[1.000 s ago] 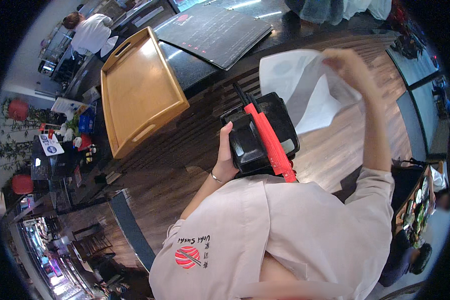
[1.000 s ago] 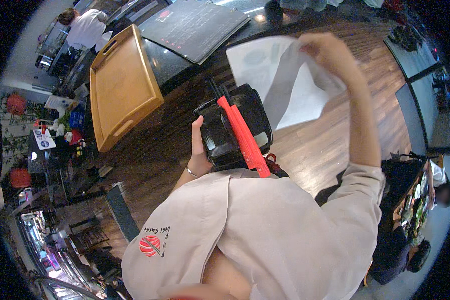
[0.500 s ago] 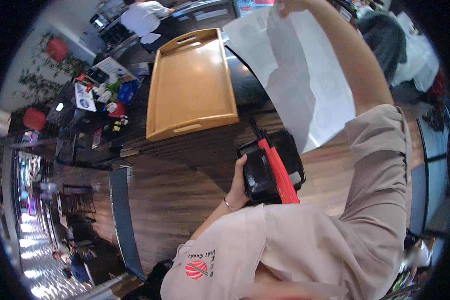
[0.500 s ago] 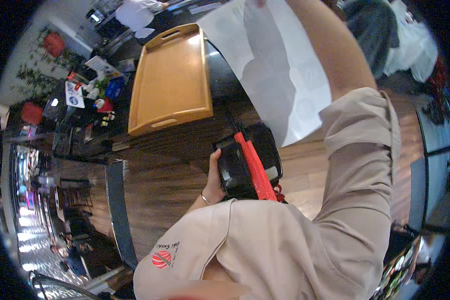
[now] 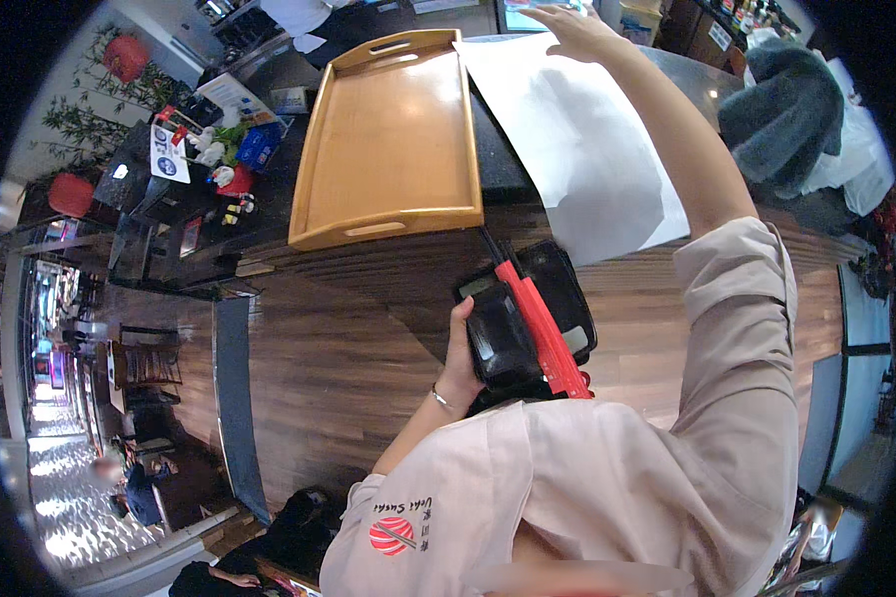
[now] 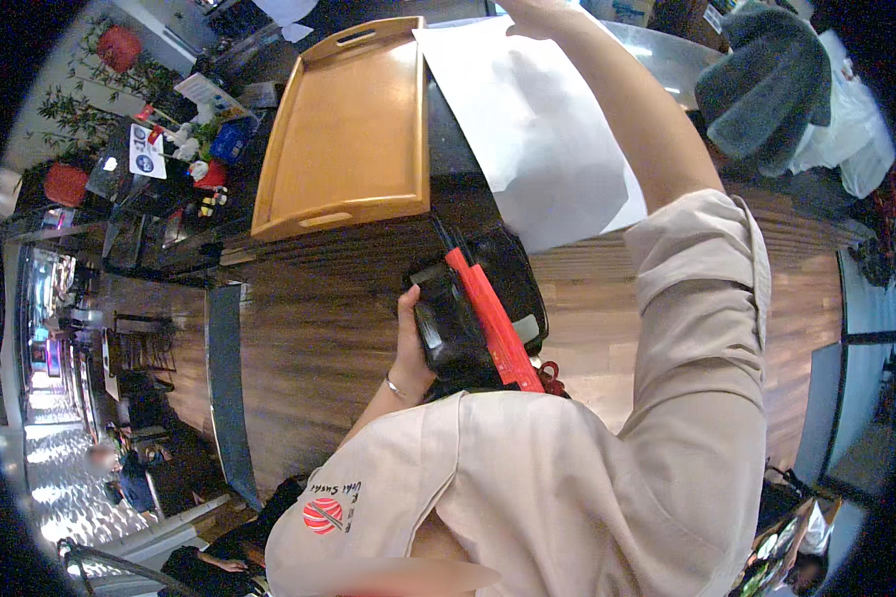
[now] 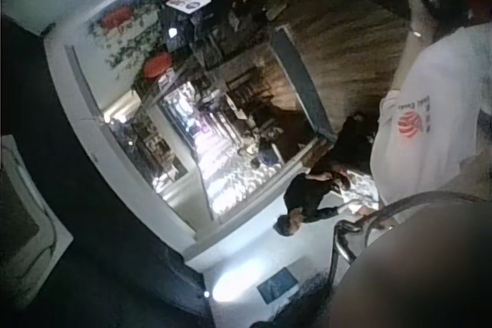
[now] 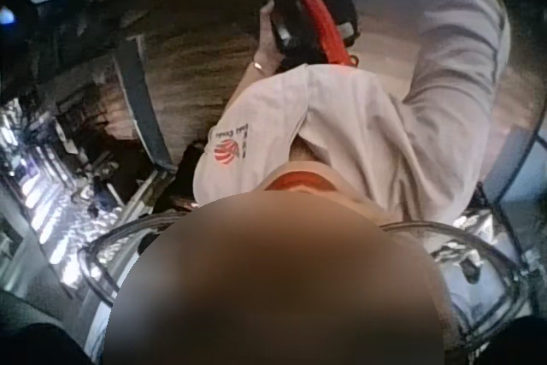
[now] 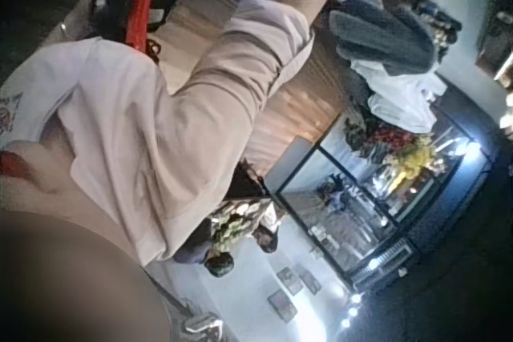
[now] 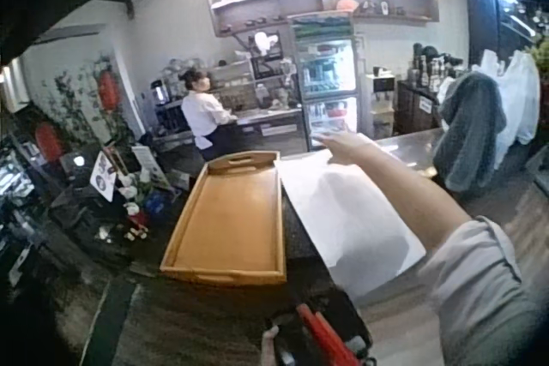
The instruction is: The person clears used trays and items from a dining table, wipes the surface with a spray and cloth, then places paper placemats and condiment holders on the table. The person then carries a large platter of sashimi and serves it to seated customers.
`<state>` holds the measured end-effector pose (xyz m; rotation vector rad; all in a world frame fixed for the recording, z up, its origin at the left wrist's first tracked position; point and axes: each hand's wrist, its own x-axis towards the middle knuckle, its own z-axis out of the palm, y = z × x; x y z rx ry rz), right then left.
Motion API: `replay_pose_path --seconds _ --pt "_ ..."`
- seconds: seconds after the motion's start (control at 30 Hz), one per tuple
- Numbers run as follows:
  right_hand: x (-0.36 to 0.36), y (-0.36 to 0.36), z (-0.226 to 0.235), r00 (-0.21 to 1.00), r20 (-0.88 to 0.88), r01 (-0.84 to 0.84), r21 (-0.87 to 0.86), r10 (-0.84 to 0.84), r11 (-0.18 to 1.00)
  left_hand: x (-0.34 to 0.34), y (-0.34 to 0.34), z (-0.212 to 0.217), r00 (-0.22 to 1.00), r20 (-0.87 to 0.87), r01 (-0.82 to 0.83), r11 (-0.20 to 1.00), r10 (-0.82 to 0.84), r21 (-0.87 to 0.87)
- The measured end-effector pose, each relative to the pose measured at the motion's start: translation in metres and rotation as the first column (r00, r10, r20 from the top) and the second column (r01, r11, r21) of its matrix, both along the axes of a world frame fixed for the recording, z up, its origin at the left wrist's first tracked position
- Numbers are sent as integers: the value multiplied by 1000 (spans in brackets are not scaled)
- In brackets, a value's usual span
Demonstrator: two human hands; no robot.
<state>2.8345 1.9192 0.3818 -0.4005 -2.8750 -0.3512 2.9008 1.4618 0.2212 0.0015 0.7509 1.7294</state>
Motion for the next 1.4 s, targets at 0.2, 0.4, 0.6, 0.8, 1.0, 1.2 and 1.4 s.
replay_pose_path --seconds 0.2,0.4,0.6,0.8,1.0,1.2,1.4 --pt "93 -117 -5 974 -226 -105 -396 14 912 1 -4 13 999 -39 -11 998 9 -55" --pt "204 -229 -44 987 78 130 -899 -139 418 5 -7 34 998 -42 47 997 -45 58" --pt "232 -274 -90 982 -51 -54 -998 -183 -15 1 1 46 986 -120 115 993 -117 -30" --pt "238 -274 -113 931 -183 -219 -972 -316 -83 1 17 49 973 -106 206 979 -205 -1" --pt "253 -268 -92 907 -197 -240 -968 -371 -72 13 28 72 957 -171 233 972 -233 -20" --pt "245 -262 -60 902 -260 -295 -954 -345 -53 6 36 104 962 -148 231 973 -228 3" --pt "222 -238 -37 927 -214 -232 -972 -308 -24 -15 52 118 971 -33 238 968 -236 79"
